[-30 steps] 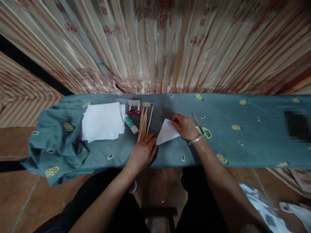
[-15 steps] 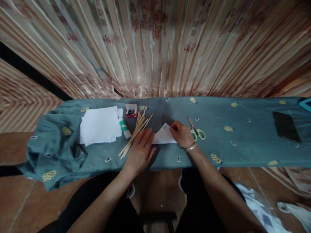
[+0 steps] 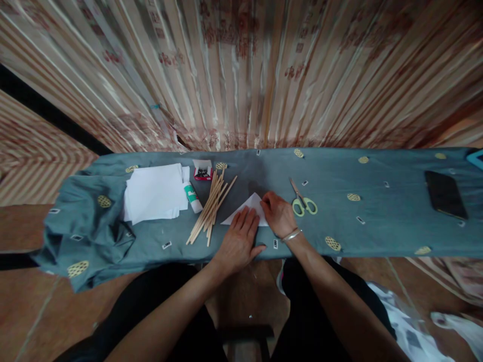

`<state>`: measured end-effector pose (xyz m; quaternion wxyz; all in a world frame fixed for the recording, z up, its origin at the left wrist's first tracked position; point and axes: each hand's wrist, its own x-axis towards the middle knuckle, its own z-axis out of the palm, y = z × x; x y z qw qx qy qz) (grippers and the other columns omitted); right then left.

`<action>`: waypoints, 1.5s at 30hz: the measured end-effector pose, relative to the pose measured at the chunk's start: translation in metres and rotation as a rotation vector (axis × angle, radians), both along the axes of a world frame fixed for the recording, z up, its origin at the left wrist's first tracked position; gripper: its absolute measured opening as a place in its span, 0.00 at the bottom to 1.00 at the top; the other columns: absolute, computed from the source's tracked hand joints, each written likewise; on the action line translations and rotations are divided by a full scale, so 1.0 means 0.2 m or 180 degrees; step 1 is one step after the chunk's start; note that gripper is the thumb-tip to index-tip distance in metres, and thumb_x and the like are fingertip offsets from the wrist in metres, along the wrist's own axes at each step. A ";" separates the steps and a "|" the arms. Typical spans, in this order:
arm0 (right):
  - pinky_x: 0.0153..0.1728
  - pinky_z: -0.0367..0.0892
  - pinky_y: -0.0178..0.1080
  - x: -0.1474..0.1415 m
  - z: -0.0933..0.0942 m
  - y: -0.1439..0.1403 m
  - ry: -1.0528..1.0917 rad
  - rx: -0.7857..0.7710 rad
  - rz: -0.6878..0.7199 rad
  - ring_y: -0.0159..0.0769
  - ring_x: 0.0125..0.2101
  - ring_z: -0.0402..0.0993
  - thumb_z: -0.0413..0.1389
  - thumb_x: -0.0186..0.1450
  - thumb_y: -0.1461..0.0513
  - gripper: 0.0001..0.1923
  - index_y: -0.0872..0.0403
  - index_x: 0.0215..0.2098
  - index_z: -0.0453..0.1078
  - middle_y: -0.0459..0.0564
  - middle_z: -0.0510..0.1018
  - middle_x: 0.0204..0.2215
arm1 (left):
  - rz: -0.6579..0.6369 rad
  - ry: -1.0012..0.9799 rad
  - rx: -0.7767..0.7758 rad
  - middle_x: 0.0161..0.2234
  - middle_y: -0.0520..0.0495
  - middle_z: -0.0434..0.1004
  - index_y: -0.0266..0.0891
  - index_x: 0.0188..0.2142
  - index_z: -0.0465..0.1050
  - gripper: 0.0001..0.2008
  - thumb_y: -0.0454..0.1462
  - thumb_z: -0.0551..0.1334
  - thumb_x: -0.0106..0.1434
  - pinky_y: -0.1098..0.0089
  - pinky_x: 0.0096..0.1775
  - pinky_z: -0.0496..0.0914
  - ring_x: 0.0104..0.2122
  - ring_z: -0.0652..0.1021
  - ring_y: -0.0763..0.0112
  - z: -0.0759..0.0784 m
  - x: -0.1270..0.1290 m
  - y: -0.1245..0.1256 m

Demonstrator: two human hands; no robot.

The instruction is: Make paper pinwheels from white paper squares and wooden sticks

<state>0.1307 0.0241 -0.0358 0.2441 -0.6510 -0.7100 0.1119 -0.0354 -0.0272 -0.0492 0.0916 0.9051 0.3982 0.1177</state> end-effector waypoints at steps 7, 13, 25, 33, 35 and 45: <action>0.34 0.62 0.37 0.00 -0.01 0.00 -0.0089 0.0015 0.0006 0.40 0.32 0.72 0.49 0.66 0.65 0.06 0.54 0.34 0.67 0.52 0.77 0.30 | 0.0020 0.0153 0.0038 0.65 0.25 0.54 0.26 0.63 0.56 0.38 0.55 0.52 0.65 0.48 0.62 0.56 0.66 0.54 0.44 0.02 -0.09 -0.05; 0.38 0.65 0.41 0.00 -0.01 -0.01 -0.0282 0.0108 0.0076 0.43 0.34 0.72 0.47 0.67 0.65 0.09 0.56 0.36 0.69 0.54 0.77 0.30 | 0.0051 0.0206 0.0046 0.65 0.25 0.54 0.26 0.63 0.56 0.38 0.53 0.55 0.65 0.48 0.62 0.56 0.66 0.55 0.43 0.03 -0.14 -0.07; 0.59 0.54 0.52 -0.11 -0.10 -0.22 -0.0565 0.0647 0.0461 0.50 0.62 0.55 0.45 0.69 0.62 0.26 0.68 0.62 0.55 0.69 0.62 0.61 | 0.0098 0.0087 0.0004 0.65 0.25 0.55 0.27 0.64 0.55 0.39 0.56 0.51 0.65 0.48 0.62 0.56 0.66 0.55 0.45 0.03 -0.12 -0.07; 0.60 0.51 0.55 -0.03 -0.10 -0.25 -0.0637 0.0516 0.0257 0.50 0.65 0.52 0.42 0.71 0.61 0.25 0.63 0.63 0.55 0.67 0.62 0.62 | 0.0080 0.0096 0.0008 0.65 0.27 0.54 0.28 0.63 0.57 0.37 0.54 0.52 0.66 0.48 0.62 0.56 0.67 0.54 0.46 0.02 -0.13 -0.07; 0.61 0.50 0.55 0.02 -0.10 -0.27 -0.0709 0.0482 0.0140 0.49 0.65 0.51 0.42 0.71 0.61 0.25 0.63 0.64 0.55 0.68 0.61 0.63 | 0.0080 0.0102 -0.0008 0.66 0.27 0.54 0.28 0.64 0.56 0.37 0.54 0.53 0.65 0.48 0.62 0.55 0.67 0.54 0.46 0.02 -0.14 -0.06; 0.61 0.51 0.54 0.18 -0.11 -0.31 -0.0905 0.0491 -0.0200 0.49 0.66 0.50 0.44 0.71 0.59 0.25 0.64 0.63 0.56 0.68 0.60 0.63 | 0.0153 0.0237 0.0072 0.66 0.28 0.54 0.30 0.64 0.57 0.35 0.52 0.56 0.65 0.45 0.63 0.53 0.67 0.52 0.43 0.02 -0.14 -0.08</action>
